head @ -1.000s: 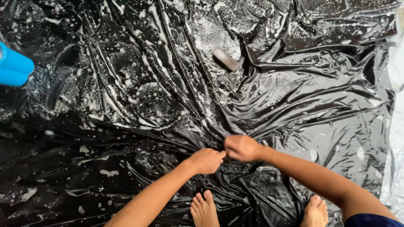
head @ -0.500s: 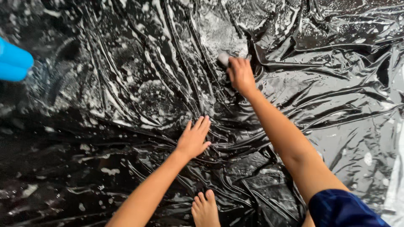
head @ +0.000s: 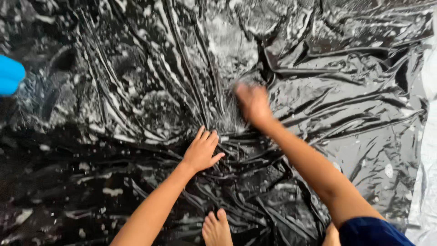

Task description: The person scrubs a large black tarp covered in white soap suds using a small rectangular block. They move the block back and forth across the surface to clean it, occasionally using their left hand to hold the tarp steady.

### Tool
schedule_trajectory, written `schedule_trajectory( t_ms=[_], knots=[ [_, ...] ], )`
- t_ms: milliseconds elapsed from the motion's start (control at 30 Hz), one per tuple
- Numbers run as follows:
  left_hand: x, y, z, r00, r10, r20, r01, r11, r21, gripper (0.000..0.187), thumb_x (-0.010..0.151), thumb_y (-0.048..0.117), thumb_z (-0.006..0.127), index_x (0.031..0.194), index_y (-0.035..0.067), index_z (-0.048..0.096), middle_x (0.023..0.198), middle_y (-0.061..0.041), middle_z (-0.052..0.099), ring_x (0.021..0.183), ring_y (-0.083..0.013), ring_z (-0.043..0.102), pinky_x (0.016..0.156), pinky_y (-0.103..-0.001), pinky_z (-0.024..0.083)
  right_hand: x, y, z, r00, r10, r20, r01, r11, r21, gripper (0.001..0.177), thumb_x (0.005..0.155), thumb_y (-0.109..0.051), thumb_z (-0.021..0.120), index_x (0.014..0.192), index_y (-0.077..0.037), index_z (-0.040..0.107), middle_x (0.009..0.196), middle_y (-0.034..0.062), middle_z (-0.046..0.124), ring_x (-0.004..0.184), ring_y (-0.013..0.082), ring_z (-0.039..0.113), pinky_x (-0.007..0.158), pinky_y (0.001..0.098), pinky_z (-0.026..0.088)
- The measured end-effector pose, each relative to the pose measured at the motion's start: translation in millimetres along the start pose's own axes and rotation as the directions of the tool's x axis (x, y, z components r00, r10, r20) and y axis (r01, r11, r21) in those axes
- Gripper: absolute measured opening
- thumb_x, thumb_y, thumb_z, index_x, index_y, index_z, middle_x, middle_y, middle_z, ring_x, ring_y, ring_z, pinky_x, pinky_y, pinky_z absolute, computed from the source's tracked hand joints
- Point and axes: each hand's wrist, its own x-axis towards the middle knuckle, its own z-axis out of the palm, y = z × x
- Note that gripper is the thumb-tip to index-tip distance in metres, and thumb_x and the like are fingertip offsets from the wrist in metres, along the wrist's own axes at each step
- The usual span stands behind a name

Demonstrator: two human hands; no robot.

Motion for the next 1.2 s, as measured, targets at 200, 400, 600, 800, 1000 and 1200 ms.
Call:
schedule_trajectory(
  t_ms=[200, 400, 600, 800, 1000, 1200],
  knots=[
    [-14, -28, 30, 0.981, 0.002, -0.193, 0.009, 0.998, 0.06, 0.048, 0.102, 0.041, 0.069, 0.133, 0.004, 0.069, 0.146, -0.019, 0.063, 0.143, -0.0367, 0.054, 0.121, -0.051, 0.045, -22, 77, -53, 0.387, -0.547, 0.742, 0.829, -0.147, -0.54, 0.041, 0.108, -0.021, 0.058, 0.148, -0.013, 0.067, 0.126, 0.0207, 0.063, 0.101, 0.0396, 0.065, 0.085, 0.048, 0.054],
    [-18, -13, -41, 0.909, -0.382, 0.168, 0.395, 0.917, -0.054, 0.099, 0.102, 0.061, 0.066, 0.17, -0.002, 0.032, 0.18, -0.024, 0.024, 0.168, -0.0407, 0.018, 0.125, -0.05, 0.042, -3, 70, -43, 0.476, -0.547, 0.689, 0.75, -0.157, -0.643, 0.049, 0.11, -0.023, 0.049, 0.157, -0.016, 0.059, 0.127, 0.0168, 0.061, 0.102, 0.0358, 0.061, 0.085, 0.0458, 0.052],
    [-20, -23, -41, 0.782, -0.49, 0.385, 0.499, 0.863, 0.083, 0.126, 0.095, 0.081, 0.061, 0.178, 0.012, -0.003, 0.186, -0.012, -0.011, 0.172, -0.0283, -0.002, 0.13, -0.055, 0.023, -15, 83, -37, 0.403, -0.418, 0.815, 0.855, -0.147, -0.498, 0.055, 0.109, -0.027, 0.041, 0.162, -0.015, 0.055, 0.13, 0.0175, 0.06, 0.102, 0.0352, 0.059, 0.084, 0.0434, 0.051],
    [-12, -13, -42, 0.706, -0.532, 0.468, 0.433, 0.847, 0.309, 0.133, 0.091, 0.091, 0.055, 0.178, 0.01, -0.005, 0.184, -0.026, -0.001, 0.17, -0.0385, 0.011, 0.126, -0.057, 0.026, -32, 95, -24, 0.465, -0.517, 0.719, 0.794, -0.115, -0.597, 0.05, 0.106, -0.026, 0.056, 0.154, -0.016, 0.063, 0.121, 0.014, 0.061, 0.095, 0.0334, 0.06, 0.076, 0.044, 0.052],
    [-13, -5, -34, 0.68, -0.547, 0.489, 0.324, 0.821, 0.469, 0.138, 0.088, 0.098, 0.049, 0.177, 0.004, 0.0, 0.18, -0.033, 0.012, 0.164, -0.0438, 0.025, 0.125, -0.057, 0.027, -28, 85, -67, 0.402, -0.415, 0.816, 0.867, -0.114, -0.485, 0.048, 0.108, -0.028, 0.049, 0.154, -0.024, 0.062, 0.12, 0.01, 0.061, 0.096, 0.0309, 0.059, 0.075, 0.0439, 0.051],
    [-9, -8, -26, 0.731, -0.527, 0.435, 0.261, 0.804, 0.535, 0.144, 0.081, 0.103, 0.049, 0.175, 0.0, 0.012, 0.173, -0.036, 0.028, 0.154, -0.0474, 0.038, 0.124, -0.063, 0.025, 2, 65, -105, 0.517, -0.46, 0.722, 0.737, -0.191, -0.649, 0.049, 0.102, -0.027, 0.056, 0.15, -0.031, 0.066, 0.123, 0.0085, 0.062, 0.106, 0.0323, 0.062, 0.081, 0.0472, 0.049]
  ],
)
